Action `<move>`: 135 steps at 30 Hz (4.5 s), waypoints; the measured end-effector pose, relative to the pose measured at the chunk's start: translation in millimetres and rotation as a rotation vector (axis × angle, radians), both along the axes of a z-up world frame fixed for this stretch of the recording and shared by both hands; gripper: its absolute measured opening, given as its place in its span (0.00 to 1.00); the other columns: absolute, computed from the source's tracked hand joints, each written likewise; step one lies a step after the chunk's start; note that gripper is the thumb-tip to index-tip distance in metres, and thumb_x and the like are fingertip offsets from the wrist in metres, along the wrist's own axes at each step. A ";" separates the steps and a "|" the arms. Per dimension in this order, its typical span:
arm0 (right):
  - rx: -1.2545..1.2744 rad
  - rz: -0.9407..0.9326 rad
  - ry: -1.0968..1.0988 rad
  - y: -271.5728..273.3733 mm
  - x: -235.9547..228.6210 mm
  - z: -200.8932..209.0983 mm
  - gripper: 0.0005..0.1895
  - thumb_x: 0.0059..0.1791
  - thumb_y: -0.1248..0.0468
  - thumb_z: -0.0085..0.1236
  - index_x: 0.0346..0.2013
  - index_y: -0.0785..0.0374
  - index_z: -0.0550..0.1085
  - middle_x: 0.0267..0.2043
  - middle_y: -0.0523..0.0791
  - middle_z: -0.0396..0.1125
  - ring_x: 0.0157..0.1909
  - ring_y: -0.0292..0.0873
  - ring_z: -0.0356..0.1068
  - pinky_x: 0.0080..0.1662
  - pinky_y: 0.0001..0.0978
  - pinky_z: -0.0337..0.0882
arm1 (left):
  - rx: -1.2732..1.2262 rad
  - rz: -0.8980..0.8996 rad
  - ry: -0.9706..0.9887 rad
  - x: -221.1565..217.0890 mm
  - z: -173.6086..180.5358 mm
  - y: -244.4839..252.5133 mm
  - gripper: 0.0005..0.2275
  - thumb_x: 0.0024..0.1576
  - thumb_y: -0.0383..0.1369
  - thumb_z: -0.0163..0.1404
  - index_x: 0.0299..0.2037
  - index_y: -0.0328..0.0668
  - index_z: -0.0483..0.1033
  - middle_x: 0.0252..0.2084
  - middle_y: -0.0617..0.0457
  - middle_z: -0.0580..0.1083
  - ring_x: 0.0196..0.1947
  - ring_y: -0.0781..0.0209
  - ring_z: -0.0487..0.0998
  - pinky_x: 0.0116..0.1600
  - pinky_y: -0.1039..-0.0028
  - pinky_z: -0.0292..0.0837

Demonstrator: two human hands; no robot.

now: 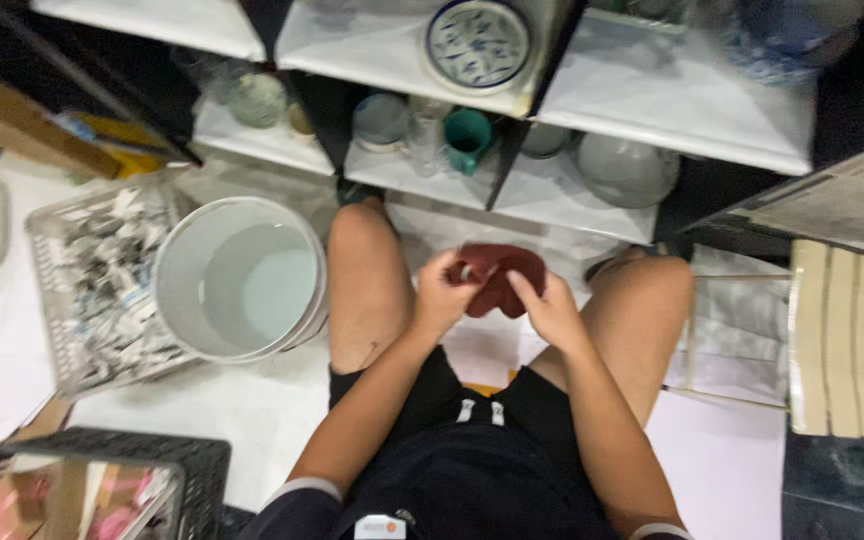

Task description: The person sits on the floor and wipes several small ceramic items, including a white bowl, a blue-and-white patterned bowl, and a small beige cup, using a maroon cloth. The person picks up each item from a nearby shelf, wipes it, and places it back.

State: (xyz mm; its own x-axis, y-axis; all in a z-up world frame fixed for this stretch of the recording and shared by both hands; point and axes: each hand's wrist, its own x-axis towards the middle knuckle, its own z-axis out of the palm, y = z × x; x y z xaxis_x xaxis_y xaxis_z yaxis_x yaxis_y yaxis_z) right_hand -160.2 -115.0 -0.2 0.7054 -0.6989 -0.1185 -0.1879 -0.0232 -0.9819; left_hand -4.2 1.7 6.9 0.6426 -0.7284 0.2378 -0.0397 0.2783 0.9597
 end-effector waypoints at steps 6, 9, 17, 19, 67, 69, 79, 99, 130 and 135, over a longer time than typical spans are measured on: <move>-0.168 -0.031 -0.009 2.6 -1.9 16.2 0.17 0.52 0.58 0.62 0.46 0.71 0.77 0.39 0.44 0.76 0.39 0.34 0.72 0.42 0.30 0.74 | 0.206 0.281 -0.178 1.3 -11.9 -0.5 0.20 0.53 0.29 0.66 0.24 0.35 0.61 0.22 0.55 0.61 0.27 0.71 0.60 0.32 0.77 0.63; -0.166 -0.084 -0.059 2.9 -3.1 13.0 0.16 0.53 0.59 0.60 0.46 0.71 0.77 0.39 0.44 0.76 0.40 0.33 0.72 0.44 0.29 0.74 | 0.130 0.025 -0.196 10.9 -26.0 1.1 0.12 0.53 0.27 0.62 0.26 0.35 0.67 0.26 0.57 0.69 0.31 0.72 0.68 0.37 0.78 0.68; 0.177 -0.046 -0.007 -3.4 -12.8 0.7 0.22 0.53 0.61 0.57 0.59 0.71 0.70 0.39 0.48 0.72 0.32 0.42 0.69 0.34 0.37 0.68 | 0.151 -0.275 0.218 5.2 -81.9 1.7 0.09 0.68 0.31 0.49 0.41 0.31 0.77 0.33 0.59 0.74 0.32 0.73 0.71 0.38 0.76 0.68; 0.116 0.106 -0.167 -4.8 -6.8 -1.4 0.25 0.55 0.62 0.56 0.64 0.70 0.65 0.53 0.48 0.68 0.51 0.41 0.67 0.52 0.34 0.67 | 0.079 -0.415 0.347 7.3 -86.3 -3.0 0.11 0.68 0.33 0.47 0.48 0.31 0.77 0.39 0.58 0.77 0.37 0.73 0.74 0.43 0.77 0.70; -0.191 0.299 0.188 -13.7 -16.7 50.7 0.18 0.54 0.54 0.57 0.48 0.67 0.78 0.39 0.53 0.77 0.41 0.44 0.78 0.46 0.36 0.75 | 0.543 -0.145 -0.205 -26.2 56.1 29.2 0.15 0.64 0.39 0.48 0.39 0.32 0.80 0.17 0.51 0.74 0.14 0.66 0.75 0.21 0.73 0.70; -0.235 0.254 0.155 -14.8 -16.7 51.2 0.18 0.53 0.55 0.57 0.49 0.66 0.77 0.40 0.53 0.77 0.42 0.46 0.78 0.46 0.36 0.74 | 0.614 -0.133 -0.307 -30.0 60.9 25.4 0.16 0.65 0.40 0.48 0.36 0.32 0.81 0.15 0.48 0.74 0.12 0.65 0.76 0.22 0.73 0.70; -0.247 0.067 0.083 -11.4 -29.1 50.9 0.21 0.51 0.61 0.61 0.55 0.68 0.72 0.44 0.52 0.76 0.45 0.45 0.77 0.48 0.35 0.75 | 0.494 -0.168 -0.569 -10.8 33.9 -11.5 0.16 0.64 0.41 0.47 0.47 0.33 0.76 0.38 0.35 0.78 0.39 0.34 0.79 0.42 0.56 0.74; 0.375 -0.149 -0.267 -20.9 -12.0 -23.7 0.20 0.58 0.62 0.50 0.62 0.71 0.69 0.58 0.46 0.70 0.58 0.39 0.68 0.61 0.31 0.68 | 0.109 -0.209 -0.735 -12.6 125.4 9.9 0.10 0.53 0.38 0.60 0.41 0.45 0.80 0.33 0.54 0.77 0.33 0.55 0.79 0.38 0.66 0.74; -0.155 -0.010 -0.278 -2.5 -16.5 2.9 0.26 0.56 0.71 0.54 0.65 0.66 0.55 0.59 0.47 0.64 0.62 0.40 0.65 0.63 0.33 0.66 | 0.523 -0.354 -0.628 15.1 67.5 -11.1 0.21 0.62 0.41 0.53 0.62 0.42 0.68 0.40 0.36 0.79 0.41 0.34 0.79 0.45 0.55 0.74; -0.180 -0.137 -0.269 -6.3 -4.7 6.8 0.21 0.54 0.73 0.61 0.56 0.64 0.61 0.51 0.46 0.67 0.53 0.38 0.68 0.53 0.33 0.72 | 0.320 -0.260 -0.690 20.5 56.7 -11.7 0.18 0.61 0.36 0.55 0.60 0.44 0.72 0.48 0.37 0.79 0.47 0.37 0.80 0.50 0.59 0.77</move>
